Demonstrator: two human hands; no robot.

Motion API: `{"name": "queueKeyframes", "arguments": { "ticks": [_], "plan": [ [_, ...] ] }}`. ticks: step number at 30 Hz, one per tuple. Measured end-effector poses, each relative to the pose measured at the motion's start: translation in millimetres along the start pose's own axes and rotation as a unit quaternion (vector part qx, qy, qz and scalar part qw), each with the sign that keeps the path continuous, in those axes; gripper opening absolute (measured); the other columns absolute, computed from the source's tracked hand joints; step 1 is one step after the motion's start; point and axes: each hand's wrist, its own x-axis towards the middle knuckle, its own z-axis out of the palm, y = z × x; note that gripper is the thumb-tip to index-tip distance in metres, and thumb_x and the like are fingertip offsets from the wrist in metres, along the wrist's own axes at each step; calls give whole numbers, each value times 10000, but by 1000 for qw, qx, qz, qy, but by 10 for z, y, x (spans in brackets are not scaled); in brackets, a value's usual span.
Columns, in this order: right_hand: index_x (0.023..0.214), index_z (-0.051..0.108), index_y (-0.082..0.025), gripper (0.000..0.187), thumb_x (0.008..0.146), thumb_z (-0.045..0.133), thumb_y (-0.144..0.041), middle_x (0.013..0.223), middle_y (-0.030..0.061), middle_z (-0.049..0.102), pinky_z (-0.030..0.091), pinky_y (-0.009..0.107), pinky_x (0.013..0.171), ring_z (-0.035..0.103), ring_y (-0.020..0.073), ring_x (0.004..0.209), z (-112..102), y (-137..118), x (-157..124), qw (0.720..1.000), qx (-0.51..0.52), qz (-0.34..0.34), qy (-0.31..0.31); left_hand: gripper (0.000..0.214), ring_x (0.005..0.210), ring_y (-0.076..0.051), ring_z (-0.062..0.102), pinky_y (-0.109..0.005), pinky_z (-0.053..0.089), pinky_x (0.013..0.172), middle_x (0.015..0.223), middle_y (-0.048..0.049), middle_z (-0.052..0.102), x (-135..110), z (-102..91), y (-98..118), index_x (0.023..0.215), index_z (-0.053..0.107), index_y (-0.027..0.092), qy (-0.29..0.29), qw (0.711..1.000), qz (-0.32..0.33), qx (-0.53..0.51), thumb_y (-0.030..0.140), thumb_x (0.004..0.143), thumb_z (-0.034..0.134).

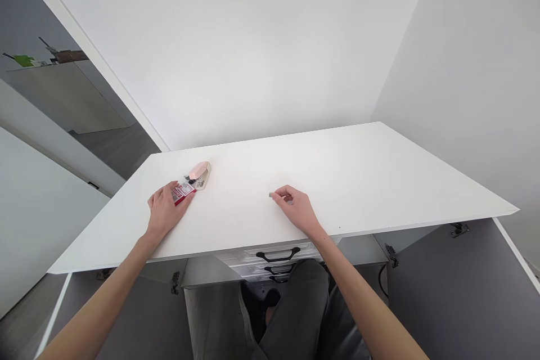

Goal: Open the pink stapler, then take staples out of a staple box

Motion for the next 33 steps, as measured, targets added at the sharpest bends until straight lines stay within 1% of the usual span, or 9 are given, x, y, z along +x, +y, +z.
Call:
{"name": "queueKeyframes", "arguments": {
  "ticks": [5,10,15,17,19,24,28,31,33],
  "plan": [
    [906,728,-261,336,912,664,-591,1065,55,788,499,405,866,689,270,993,3,6,3,1000,-5,-2,1,638,1416,-400,438,-566,271,1196,1428,-176,627,-6,-8,0,1426,493,165,0,1000,-2,-9,576,942,556],
    [904,728,-265,307,924,656,-564,1041,43,786,497,396,856,690,257,972,8,12,2,1000,-18,-9,-9,644,1384,-415,441,-590,329,1154,1433,-171,621,-25,-45,32,1418,504,175,7,1000,9,-24,573,921,601],
    [906,732,-268,293,925,650,-549,1022,40,786,496,389,837,690,253,957,12,-4,-3,1000,-26,-9,-13,620,1337,-390,500,-558,413,1112,1387,-165,633,-132,-125,155,1392,531,190,29,997,52,-57,573,917,644],
    [905,732,-267,293,922,651,-548,1019,42,786,496,389,833,689,253,955,14,-10,-4,1000,-26,-7,-13,600,1303,-362,545,-522,466,1074,1378,-153,630,-212,-167,242,1404,522,207,33,994,73,-80,555,931,647],
    [906,733,-266,297,920,653,-552,1022,44,787,496,388,829,688,254,952,17,-10,-3,1000,-27,-7,-14,590,1285,-335,581,-498,499,1053,1394,-139,619,-302,-206,347,1429,496,230,19,990,93,-102,537,949,647],
    [921,755,-266,324,918,649,-572,1021,48,792,496,385,821,660,242,903,19,-8,-2,998,-41,-28,-33,569,1355,-309,575,-497,484,1114,1467,-121,579,-478,-221,646,1468,445,268,-38,977,153,-143,493,984,641],
    [918,764,-267,306,920,658,-554,989,38,790,490,379,842,642,228,886,6,-42,-16,996,-43,-45,-67,618,1377,-310,568,-494,480,1130,1457,-115,579,-515,-104,879,1461,447,289,-69,965,174,-181,496,942,711],
    [924,766,-265,294,930,657,-537,971,30,785,489,371,833,639,218,871,-11,-69,-27,994,-32,-50,-86,693,1358,-312,582,-490,483,1127,1440,-111,577,-489,36,1063,1447,459,301,-78,956,169,-228,511,876,790],
    [938,770,-264,293,937,654,-534,992,30,785,493,370,840,648,219,893,-24,-72,-26,993,-20,-54,-101,749,1329,-308,603,-484,491,1116,1435,-110,562,-457,135,1193,1450,452,308,-88,944,166,-273,512,837,830]
  ]
}}
